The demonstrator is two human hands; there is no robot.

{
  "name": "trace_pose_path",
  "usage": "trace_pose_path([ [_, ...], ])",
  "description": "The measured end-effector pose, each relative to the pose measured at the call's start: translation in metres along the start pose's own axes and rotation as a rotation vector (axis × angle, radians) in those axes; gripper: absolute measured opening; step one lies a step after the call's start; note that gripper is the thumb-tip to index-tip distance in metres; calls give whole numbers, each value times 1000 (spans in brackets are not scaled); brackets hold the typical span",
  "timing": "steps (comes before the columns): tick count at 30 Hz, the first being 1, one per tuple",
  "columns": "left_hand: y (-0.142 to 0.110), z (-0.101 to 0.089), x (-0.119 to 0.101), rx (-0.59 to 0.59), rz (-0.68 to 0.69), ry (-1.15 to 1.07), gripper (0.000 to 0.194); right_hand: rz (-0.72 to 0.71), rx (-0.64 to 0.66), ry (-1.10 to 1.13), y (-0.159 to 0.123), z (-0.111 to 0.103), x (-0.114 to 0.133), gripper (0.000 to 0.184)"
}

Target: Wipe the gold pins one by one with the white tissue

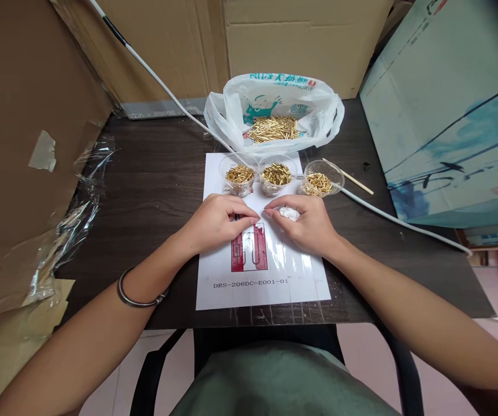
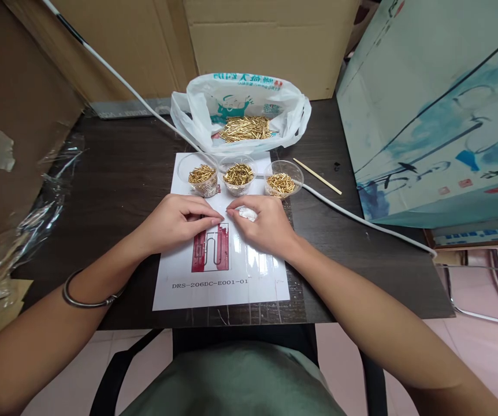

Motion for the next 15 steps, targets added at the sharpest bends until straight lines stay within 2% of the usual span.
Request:
trace_pose_path([
  [6, -1, 0, -1, 25, -161, -31, 15, -36, 2, 7, 0, 0, 0, 13],
  [12, 1, -1, -2, 1, -31, 23, 12, -68, 81, 49, 0, 0, -1, 13],
  [15, 1, -1, -2, 1, -16, 49, 11, -66, 119, 47, 0, 0, -1, 15],
])
Point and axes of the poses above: each hand's wrist, its own y-axis towards the middle knuckle, its own z-axis out of the palm, x = y × z, the point moved 1 cm from there along y, towards the middle knuckle, and after that the axes turned 1 degree about z, right-handed, at the moved point
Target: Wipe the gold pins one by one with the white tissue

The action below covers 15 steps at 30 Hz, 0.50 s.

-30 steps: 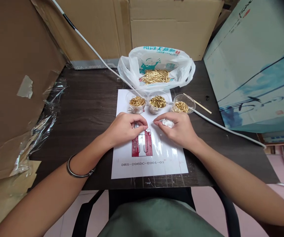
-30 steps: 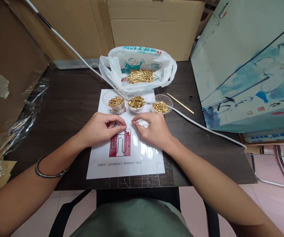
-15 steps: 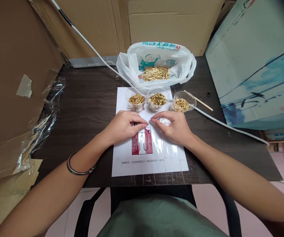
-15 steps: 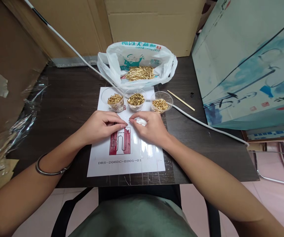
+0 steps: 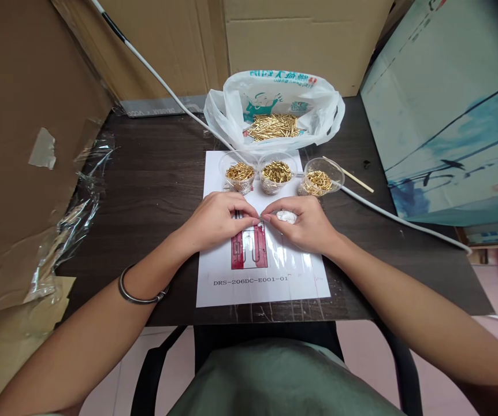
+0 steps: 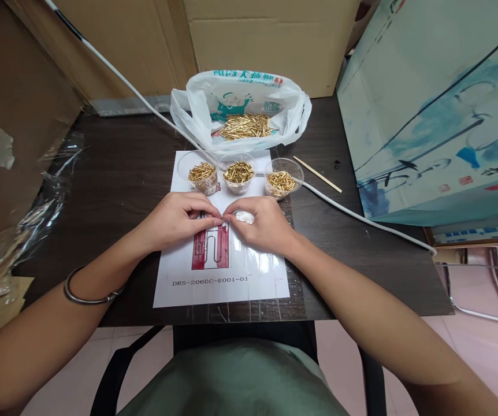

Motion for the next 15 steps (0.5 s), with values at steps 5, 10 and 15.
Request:
trace_pose_path([
  [5, 0, 0, -1, 20, 16, 5, 11, 12, 20, -15, 0, 1, 1, 17],
  [10, 0, 2, 0, 26, 21, -2, 11, 4, 39, -16, 1, 1, 2, 17],
  [15, 0, 3, 2, 20, 21, -3, 11, 19, 46, -21, 0, 0, 1, 18],
])
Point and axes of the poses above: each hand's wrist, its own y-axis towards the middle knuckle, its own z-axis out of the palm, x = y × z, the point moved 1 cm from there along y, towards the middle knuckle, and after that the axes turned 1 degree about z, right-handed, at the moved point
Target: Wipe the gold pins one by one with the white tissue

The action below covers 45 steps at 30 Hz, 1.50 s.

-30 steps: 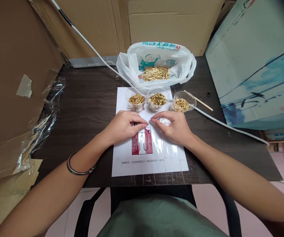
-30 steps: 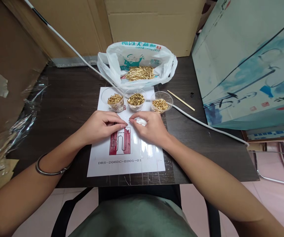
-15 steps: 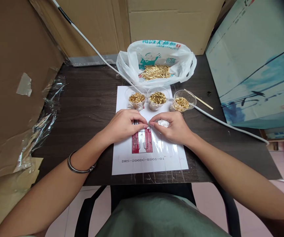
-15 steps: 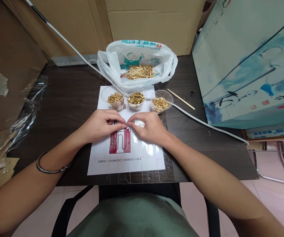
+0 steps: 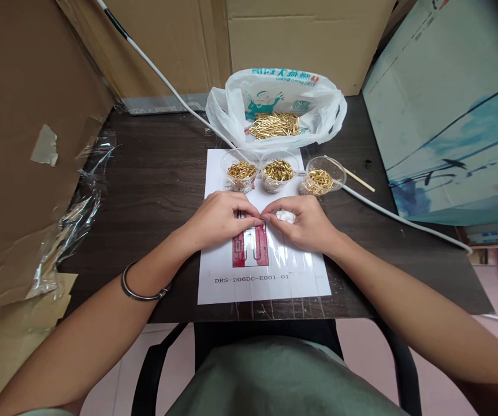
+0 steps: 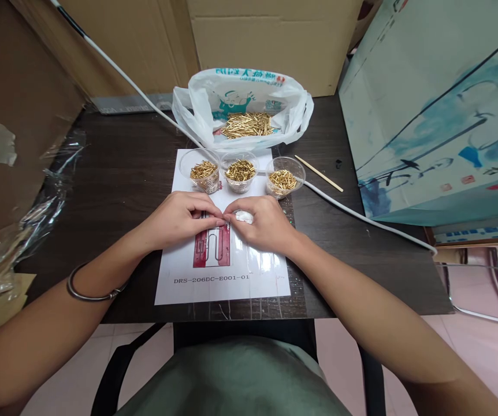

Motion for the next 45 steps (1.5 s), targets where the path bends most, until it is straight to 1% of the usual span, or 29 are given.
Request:
trace_pose_path([
  [6, 0, 0, 0, 19, -15, 7, 12, -24, 7, -12, 0, 0, 0, 17],
  [16, 0, 1, 1, 12, -20, 17, 12, -31, 15, -31, 0, 0, -1, 17],
  [21, 0, -1, 0, 33, -35, 12, 14, -12, 16, -33, -1, 0, -1, 17],
  [33, 0, 0, 1, 25, -28, 16, 14, -16, 13, -43, -1, 1, 0, 17],
  [45, -1, 2, 0, -10, -10, 44, 12, 64, 17, -61, -1, 2, 1, 18],
])
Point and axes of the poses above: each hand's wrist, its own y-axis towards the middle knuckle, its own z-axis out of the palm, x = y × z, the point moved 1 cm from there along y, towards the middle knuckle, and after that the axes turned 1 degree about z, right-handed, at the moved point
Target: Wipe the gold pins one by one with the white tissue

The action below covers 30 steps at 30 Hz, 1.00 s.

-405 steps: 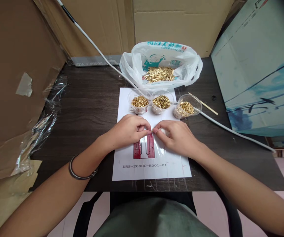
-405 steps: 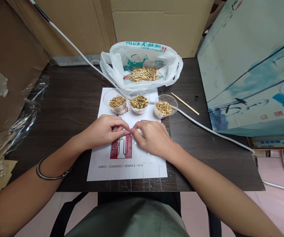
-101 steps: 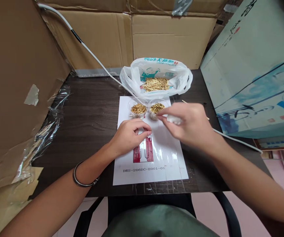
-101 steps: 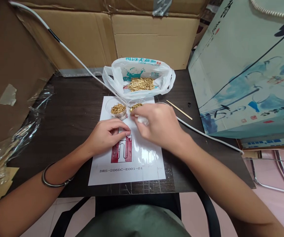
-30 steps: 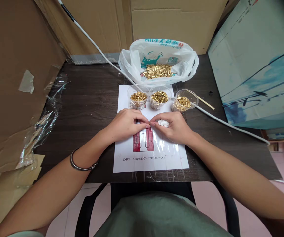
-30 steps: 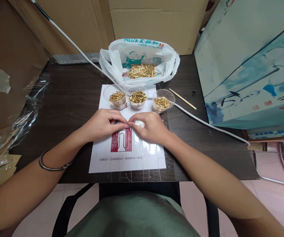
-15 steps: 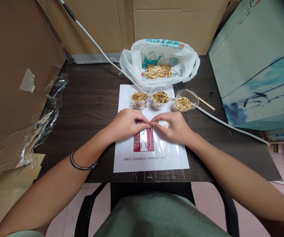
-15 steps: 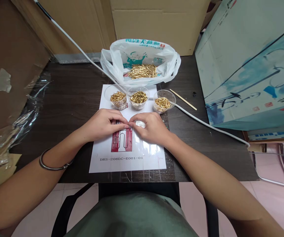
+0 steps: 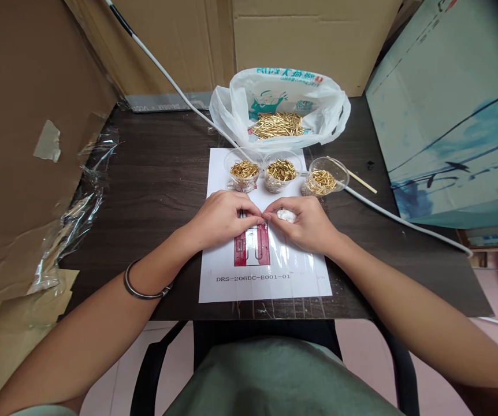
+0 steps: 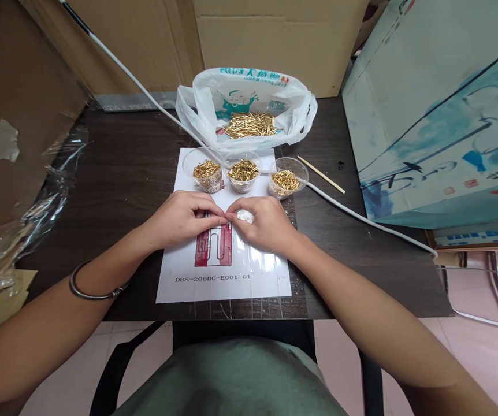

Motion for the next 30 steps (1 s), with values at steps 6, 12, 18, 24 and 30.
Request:
trace_pose_path([
  [6, -1, 1, 1, -12, 27, 3, 13, 43, 14, -7, 0, 1, 1, 20],
  [12, -2, 2, -1, -35, 25, 44, 12, 15, -8, 38, 0, 0, 3, 18],
  [18, -1, 2, 2, -45, 65, 40, 10, 64, -20, 41, 0, 0, 5, 20],
  [24, -1, 2, 3, -45, 61, 25, 9, 87, -6, 15, 0, 1, 4, 22],
  [30, 0, 3, 2, -35, 39, 31, 10, 87, 2, 18, 0, 0, 2, 22],
])
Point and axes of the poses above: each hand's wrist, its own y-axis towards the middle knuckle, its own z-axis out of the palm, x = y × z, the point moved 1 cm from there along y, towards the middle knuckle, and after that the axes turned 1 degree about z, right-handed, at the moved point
